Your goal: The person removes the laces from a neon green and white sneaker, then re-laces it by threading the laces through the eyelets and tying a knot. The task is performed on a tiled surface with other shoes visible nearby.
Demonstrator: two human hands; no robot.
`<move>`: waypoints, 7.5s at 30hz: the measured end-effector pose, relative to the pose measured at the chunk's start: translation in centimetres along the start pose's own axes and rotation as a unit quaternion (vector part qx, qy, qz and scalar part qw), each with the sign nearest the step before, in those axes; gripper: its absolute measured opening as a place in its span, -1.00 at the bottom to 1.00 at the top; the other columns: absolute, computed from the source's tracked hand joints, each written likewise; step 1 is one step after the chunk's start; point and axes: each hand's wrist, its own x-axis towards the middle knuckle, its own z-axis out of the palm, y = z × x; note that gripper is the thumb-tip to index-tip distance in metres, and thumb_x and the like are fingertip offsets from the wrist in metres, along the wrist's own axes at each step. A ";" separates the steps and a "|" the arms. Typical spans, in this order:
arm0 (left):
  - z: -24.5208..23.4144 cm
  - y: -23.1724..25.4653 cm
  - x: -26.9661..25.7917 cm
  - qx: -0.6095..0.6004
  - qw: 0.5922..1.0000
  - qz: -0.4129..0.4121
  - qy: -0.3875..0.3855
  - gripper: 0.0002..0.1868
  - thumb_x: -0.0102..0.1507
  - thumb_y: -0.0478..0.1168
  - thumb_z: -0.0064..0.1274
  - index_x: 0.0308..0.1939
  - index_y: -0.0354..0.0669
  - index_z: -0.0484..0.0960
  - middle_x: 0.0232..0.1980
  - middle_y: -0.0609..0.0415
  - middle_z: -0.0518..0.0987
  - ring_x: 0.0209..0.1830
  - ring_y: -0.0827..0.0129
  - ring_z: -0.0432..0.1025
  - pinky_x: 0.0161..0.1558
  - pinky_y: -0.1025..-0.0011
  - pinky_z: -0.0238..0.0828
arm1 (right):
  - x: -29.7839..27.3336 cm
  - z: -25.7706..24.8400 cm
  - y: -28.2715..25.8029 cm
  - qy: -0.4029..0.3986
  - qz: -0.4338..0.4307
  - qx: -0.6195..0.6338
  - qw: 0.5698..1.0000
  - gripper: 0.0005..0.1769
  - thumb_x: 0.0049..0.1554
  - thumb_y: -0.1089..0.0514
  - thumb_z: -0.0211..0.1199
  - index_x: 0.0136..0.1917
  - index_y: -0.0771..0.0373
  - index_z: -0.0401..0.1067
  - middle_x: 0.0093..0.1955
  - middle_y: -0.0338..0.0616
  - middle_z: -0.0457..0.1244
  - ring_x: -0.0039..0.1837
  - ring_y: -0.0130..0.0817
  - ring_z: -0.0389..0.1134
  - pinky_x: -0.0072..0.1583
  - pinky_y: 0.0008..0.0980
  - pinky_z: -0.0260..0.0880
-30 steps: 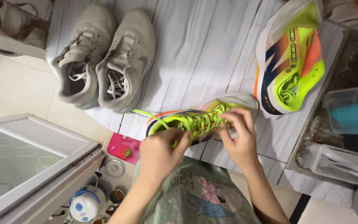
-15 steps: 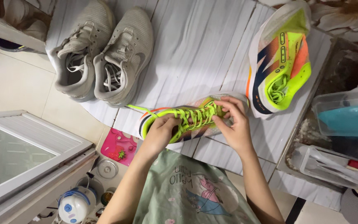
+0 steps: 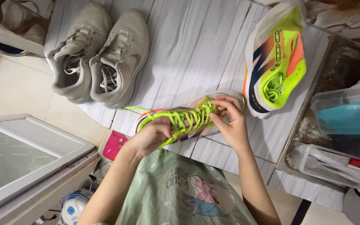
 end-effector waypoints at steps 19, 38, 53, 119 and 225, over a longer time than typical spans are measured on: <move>4.1 2.6 -1.2 0.070 0.996 -0.006 -0.048 -0.55 -0.02 -0.48 0.06 -0.02 -0.30 0.64 -0.06 0.14 0.67 -0.05 0.54 0.52 0.05 0.56 0.38 | 0.0 1.0 -1.2 -0.021 -0.086 -0.076 0.993 -0.65 -0.11 0.21 0.59 -0.03 0.18 0.60 0.34 -0.15 0.20 0.27 -0.27 0.21 0.30 -0.30 0.26; 3.9 1.8 -0.8 0.031 0.999 -0.006 -0.025 -0.46 0.04 -0.49 0.07 0.14 -0.39 0.55 0.04 0.02 0.59 0.00 0.36 0.44 0.06 0.43 0.34 | 0.8 0.7 3.1 -0.033 0.000 0.156 0.987 -0.47 0.02 0.54 0.03 0.27 0.34 0.34 0.38 -0.09 0.28 0.35 -0.41 0.26 0.37 -0.44 0.20; 9.3 3.3 -10.5 0.716 0.626 0.166 0.260 -0.88 0.11 -0.24 0.23 -0.27 0.01 0.75 -0.25 0.13 0.69 -0.26 0.14 0.57 -0.27 0.18 0.52 | -3.0 0.2 4.2 0.052 0.065 0.213 0.973 -0.72 0.18 0.48 0.11 0.16 0.39 0.41 0.18 -0.07 0.36 0.18 -0.41 0.39 0.27 -0.42 0.38; 1.1 6.3 -4.3 0.835 0.387 0.346 -0.185 -0.89 0.11 -0.33 0.10 -0.30 -0.23 0.67 -0.28 -0.09 0.66 -0.10 0.06 0.57 -0.16 0.21 0.55 | -5.7 18.6 -10.2 0.461 -0.001 -0.009 0.887 -0.88 0.11 0.48 0.25 -0.08 0.40 0.53 -0.03 -0.12 0.33 -0.03 -0.29 0.43 0.04 -0.34 0.44; 5.4 7.7 -7.7 0.487 0.666 0.516 0.231 -0.53 -0.10 -0.34 0.48 -0.38 -0.25 0.41 0.41 -0.27 0.43 0.28 -0.03 0.49 0.07 0.31 0.51 | 0.2 -3.2 -5.8 0.038 0.140 -0.534 0.833 -0.47 0.01 -0.14 0.43 0.13 0.18 0.48 -0.08 0.07 0.40 -0.03 -0.09 0.41 0.13 -0.08 0.27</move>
